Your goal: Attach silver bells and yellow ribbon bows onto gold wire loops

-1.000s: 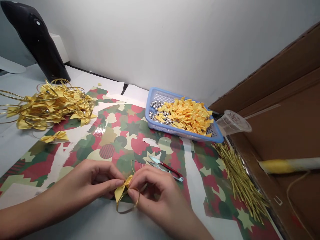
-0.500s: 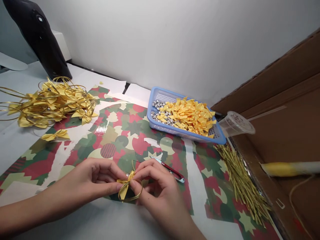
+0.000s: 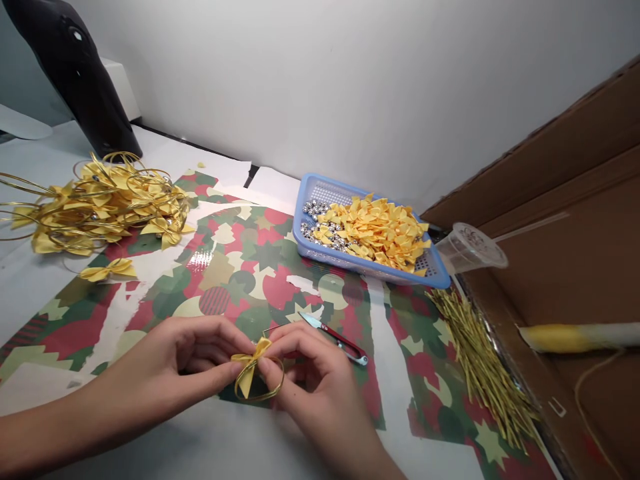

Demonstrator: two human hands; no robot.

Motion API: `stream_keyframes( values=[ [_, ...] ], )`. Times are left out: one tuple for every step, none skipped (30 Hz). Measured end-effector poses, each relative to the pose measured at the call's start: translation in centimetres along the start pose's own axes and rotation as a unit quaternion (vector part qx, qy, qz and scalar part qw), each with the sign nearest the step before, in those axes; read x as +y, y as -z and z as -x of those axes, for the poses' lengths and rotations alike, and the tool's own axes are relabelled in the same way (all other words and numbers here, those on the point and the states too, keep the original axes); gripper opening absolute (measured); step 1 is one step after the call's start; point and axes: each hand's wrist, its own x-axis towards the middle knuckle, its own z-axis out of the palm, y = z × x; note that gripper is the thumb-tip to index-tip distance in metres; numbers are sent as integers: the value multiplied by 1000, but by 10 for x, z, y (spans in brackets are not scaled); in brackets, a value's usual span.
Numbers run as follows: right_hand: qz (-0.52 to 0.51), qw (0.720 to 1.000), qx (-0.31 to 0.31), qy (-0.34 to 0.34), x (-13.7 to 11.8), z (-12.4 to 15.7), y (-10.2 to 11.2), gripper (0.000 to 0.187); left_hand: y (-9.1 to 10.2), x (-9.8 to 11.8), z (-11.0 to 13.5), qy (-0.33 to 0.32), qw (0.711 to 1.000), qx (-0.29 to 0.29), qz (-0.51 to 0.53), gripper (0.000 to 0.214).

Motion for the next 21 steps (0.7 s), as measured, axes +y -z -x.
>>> stream_keyframes(
  values=[
    [5,1000,1,2,0,0,0,15,0,1,1,-2,1000,1,-6,12],
    [10,1000,1,4,0,0,0,15,-1,1,1,-3,1000,2,-8,10],
    [13,1000,1,3,0,1,0,16,-1,1,1,-5,1000,4,-9,9],
    [12,1000,2,1,1,1,0,16,-1,1,2,-9,1000,5,-9,8],
    [10,1000,3,-2,1,1,-1,17,-1,0,2,-15,1000,5,-9,7],
    [6,1000,3,-7,1,2,-1,18,-1,-1,2,-23,1000,5,-11,7],
    [1,1000,1,-13,1,2,-1,18,-1,-2,2,-30,999,4,-13,6],
    [-2,1000,1,-18,2,2,-2,19,0,-3,2,-35,999,3,-14,5],
    [-4,1000,-1,-22,3,2,-2,19,0,-3,1,-38,999,3,-15,5],
    [-4,1000,-4,-24,3,2,-2,19,0,-4,1,-38,999,4,-16,5],
    [-3,1000,-5,-24,4,3,-3,19,0,-4,1,-38,999,6,-17,5],
    [-2,1000,-6,-23,4,3,-3,19,0,-5,2,-38,999,8,-17,5],
    [-2,1000,-6,-22,5,3,-4,19,0,-5,2,-37,999,10,-18,5],
    [-2,1000,-4,-20,5,4,-4,18,-1,-5,2,-38,999,12,-20,5],
    [-4,1000,-1,-20,5,4,-5,18,-1,-5,2,-38,999,14,-20,5],
    [-5,1000,5,-17,5,5,-6,17,-1,-5,2,-38,999,17,-21,6],
    [-3,1000,10,-11,5,5,-7,17,-1,-5,2,-37,999,21,-20,6],
    [1,1000,16,-1,6,6,-7,16,-2,-5,2,-34,999,24,-16,7],
    [10,1000,21,11,6,6,-8,16,-2,-4,2,-30,999,28,-9,10],
    [21,999,26,23,6,7,-8,15,-2,-4,1,-25,999,32,-1,14],
    [32,998,32,32,7,7,-9,15,-3,-4,1,-21,999,35,6,17]
  ],
)
